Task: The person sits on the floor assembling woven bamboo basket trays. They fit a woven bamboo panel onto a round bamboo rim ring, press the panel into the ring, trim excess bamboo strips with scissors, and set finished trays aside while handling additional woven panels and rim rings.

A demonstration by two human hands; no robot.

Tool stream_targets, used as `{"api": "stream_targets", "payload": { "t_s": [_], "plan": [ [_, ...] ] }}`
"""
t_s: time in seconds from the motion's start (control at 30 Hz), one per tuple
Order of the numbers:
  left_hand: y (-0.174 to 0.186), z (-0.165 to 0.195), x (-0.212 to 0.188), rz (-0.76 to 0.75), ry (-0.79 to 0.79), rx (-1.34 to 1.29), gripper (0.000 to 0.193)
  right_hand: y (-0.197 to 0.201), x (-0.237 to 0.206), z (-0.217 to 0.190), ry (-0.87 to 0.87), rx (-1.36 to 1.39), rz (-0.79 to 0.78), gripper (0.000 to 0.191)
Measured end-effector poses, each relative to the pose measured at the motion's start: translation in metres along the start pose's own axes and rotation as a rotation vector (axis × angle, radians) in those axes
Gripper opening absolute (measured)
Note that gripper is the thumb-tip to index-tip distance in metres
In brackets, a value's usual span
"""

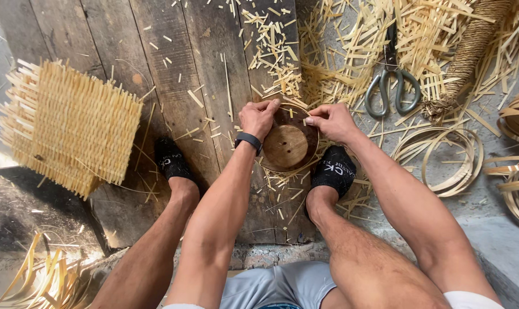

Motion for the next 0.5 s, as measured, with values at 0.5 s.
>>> {"api": "stream_targets", "payload": {
  "t_s": [0.5],
  "plan": [
    [0.037, -0.057, -0.029, 0.170, 0.018, 0.052, 0.031, -0.015, -0.035, 0.051, -0.203, 0.188, -0.077, 0.035]
  ]
}}
Point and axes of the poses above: each hand's wrist, its own x-axis towards the middle knuckle, its own y-axis out of the back of the hand, z = x × y, the point moved 5 cm from there along x, towards the middle knuckle, and after that the axes turned 1 degree about y, right-handed, at the moved point
